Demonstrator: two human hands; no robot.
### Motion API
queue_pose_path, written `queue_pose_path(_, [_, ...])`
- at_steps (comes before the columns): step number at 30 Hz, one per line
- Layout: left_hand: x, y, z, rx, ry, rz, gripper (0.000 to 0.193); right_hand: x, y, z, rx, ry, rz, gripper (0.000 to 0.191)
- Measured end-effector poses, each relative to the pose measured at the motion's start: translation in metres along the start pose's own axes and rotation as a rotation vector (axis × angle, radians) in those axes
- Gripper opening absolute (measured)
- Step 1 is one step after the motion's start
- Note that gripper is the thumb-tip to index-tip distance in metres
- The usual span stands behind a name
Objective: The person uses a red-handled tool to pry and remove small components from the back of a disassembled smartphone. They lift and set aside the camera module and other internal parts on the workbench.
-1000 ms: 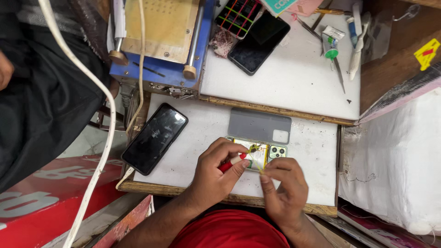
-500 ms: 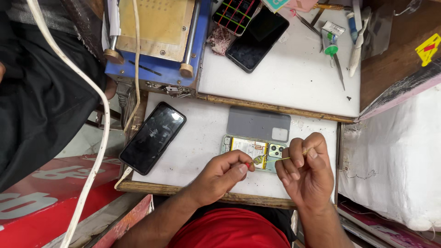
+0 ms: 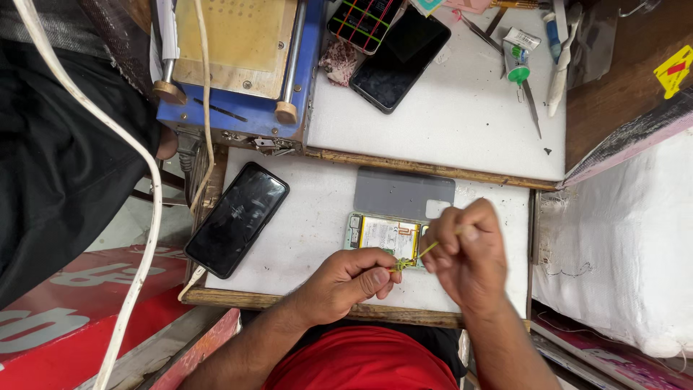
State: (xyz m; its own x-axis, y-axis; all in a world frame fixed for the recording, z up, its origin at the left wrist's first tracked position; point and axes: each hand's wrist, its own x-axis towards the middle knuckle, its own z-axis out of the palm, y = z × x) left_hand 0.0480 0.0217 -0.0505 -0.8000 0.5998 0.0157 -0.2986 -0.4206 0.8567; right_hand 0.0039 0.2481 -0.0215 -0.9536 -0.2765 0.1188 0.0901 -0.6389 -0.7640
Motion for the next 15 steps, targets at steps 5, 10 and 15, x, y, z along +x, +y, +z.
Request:
queue_pose_path(5, [0.001,-0.004,-0.003,-0.148,0.035,-0.008,0.025,-0.008,0.034,-0.010,-0.001,-0.029,0.015,0.020])
queue_pose_path(10, [0.001,-0.005,-0.004,-0.088,0.142,-0.014,0.014,-0.029,0.052,-0.005,-0.141,-0.079,-0.004,0.017])
queue_pose_path(15, [0.007,-0.005,-0.004,-0.074,0.196,0.107,0.016,-0.037,0.055,-0.002,-0.092,-0.090,0.011,0.014])
